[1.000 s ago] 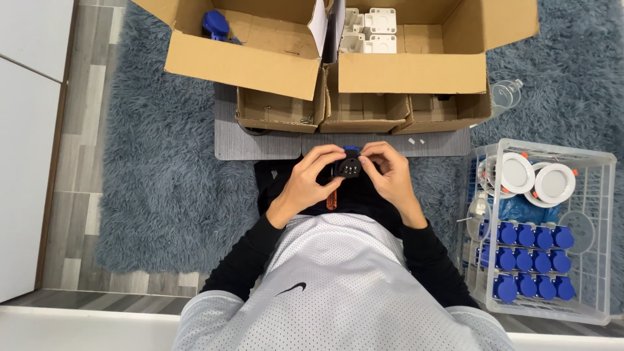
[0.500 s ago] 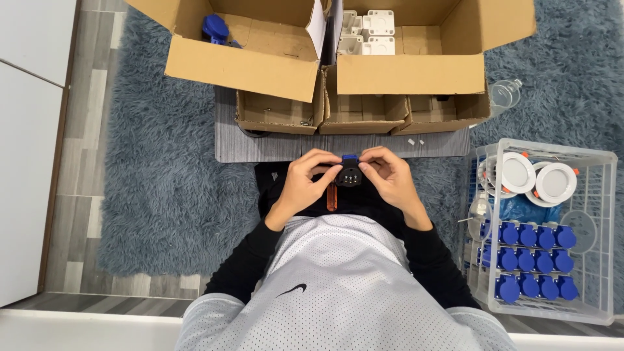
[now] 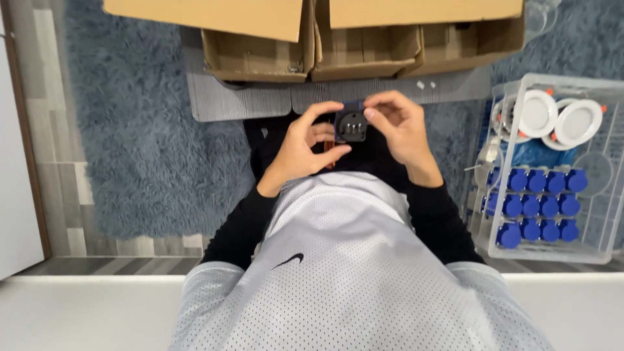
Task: A person sits on a rug and assembles small blue and white hardware components, using a screwdriver to secure parts.
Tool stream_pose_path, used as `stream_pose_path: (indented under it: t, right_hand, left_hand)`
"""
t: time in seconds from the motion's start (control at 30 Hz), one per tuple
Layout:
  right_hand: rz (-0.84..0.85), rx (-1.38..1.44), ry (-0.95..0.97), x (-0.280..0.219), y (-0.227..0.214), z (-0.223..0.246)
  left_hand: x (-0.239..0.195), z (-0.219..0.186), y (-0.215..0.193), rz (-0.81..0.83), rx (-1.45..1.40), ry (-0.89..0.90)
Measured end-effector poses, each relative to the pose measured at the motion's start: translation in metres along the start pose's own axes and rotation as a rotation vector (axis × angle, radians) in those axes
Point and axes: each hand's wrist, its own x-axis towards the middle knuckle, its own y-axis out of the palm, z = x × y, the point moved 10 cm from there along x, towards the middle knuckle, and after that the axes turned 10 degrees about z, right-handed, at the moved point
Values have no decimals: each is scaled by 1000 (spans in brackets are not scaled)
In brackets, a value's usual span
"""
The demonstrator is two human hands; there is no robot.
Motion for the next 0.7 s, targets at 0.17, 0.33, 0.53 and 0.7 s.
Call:
stream_pose_path:
  t: [0.17, 0.33, 0.53, 0.7]
  right_hand:
    - [12, 133, -19, -1, -5, -8]
    - [30, 176, -45, 0, -5, -7]
    - [75, 102, -102, 6, -6, 18]
    - [191, -337, -241, 31, -12, 126]
  left_hand:
    - [4, -7, 0, -12, 0, 18]
    - [5, -12, -2, -21, 3, 28]
    - [6, -15, -2, -7, -5, 37]
    - [9, -31, -1, 10, -98, 10]
